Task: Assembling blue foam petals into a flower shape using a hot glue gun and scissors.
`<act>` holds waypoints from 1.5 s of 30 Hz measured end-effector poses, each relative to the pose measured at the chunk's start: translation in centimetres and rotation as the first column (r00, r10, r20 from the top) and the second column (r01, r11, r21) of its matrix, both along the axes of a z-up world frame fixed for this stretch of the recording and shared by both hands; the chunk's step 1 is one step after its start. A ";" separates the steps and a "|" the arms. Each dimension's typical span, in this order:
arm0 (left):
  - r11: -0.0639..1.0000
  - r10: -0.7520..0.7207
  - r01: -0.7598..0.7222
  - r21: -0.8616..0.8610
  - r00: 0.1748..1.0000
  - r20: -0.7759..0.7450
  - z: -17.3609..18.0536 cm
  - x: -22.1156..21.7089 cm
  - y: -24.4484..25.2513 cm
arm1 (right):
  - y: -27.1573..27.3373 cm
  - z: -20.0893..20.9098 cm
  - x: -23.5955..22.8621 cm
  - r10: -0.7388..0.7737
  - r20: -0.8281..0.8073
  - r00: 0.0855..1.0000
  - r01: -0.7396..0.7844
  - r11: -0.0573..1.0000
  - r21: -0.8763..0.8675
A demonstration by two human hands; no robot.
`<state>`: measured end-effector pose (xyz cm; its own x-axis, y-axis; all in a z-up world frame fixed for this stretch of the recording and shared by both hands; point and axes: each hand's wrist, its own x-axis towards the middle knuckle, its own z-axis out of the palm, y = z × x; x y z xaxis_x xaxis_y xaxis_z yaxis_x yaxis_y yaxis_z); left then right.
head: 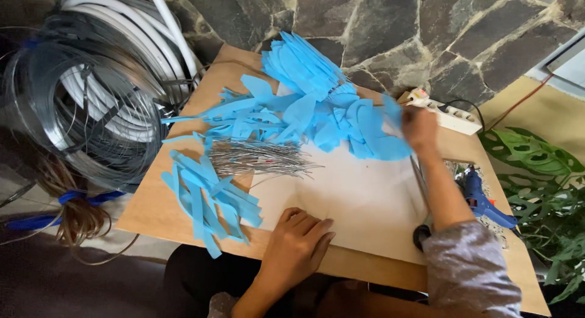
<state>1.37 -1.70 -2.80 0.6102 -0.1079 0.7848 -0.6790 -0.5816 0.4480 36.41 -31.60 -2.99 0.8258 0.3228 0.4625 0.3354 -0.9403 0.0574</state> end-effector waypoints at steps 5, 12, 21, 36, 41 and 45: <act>1.000 -0.009 0.009 0.004 1.000 -0.024 -0.8 0.1 0.0 | 2.3 7.7 -10.9 0.217 -0.172 0.961 -0.042 0.727 0.686; 0.991 0.023 -0.017 -0.132 0.999 0.037 -0.7 0.0 -0.2 | 5.1 6.9 -21.6 0.604 -0.408 0.685 -0.012 0.569 0.823; 0.974 0.160 -0.169 0.151 0.985 0.069 -1.1 -2.2 -4.9 | 8.0 5.8 -27.6 0.325 -0.365 0.872 -0.207 0.922 0.326; 0.965 0.258 -0.235 -0.113 0.929 0.266 -3.2 -5.7 -3.8 | 9.0 5.0 -32.6 0.601 -0.050 0.798 -0.582 0.789 0.196; 0.907 0.324 -0.266 -0.326 0.936 0.137 -2.5 -9.0 -0.7 | 16.3 6.1 -30.1 0.735 -0.036 0.677 -0.700 0.658 0.278; 0.883 0.386 -0.326 -0.339 0.913 0.128 -2.6 -9.9 0.7 | 22.4 3.3 -23.9 0.759 -0.055 0.648 -0.742 0.647 0.176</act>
<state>-8.49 -0.97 -5.44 0.4015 0.3506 0.8461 -0.5396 -0.6559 0.5278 12.49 -9.17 0.32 0.3740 0.8020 0.4658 0.9252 -0.3576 -0.1272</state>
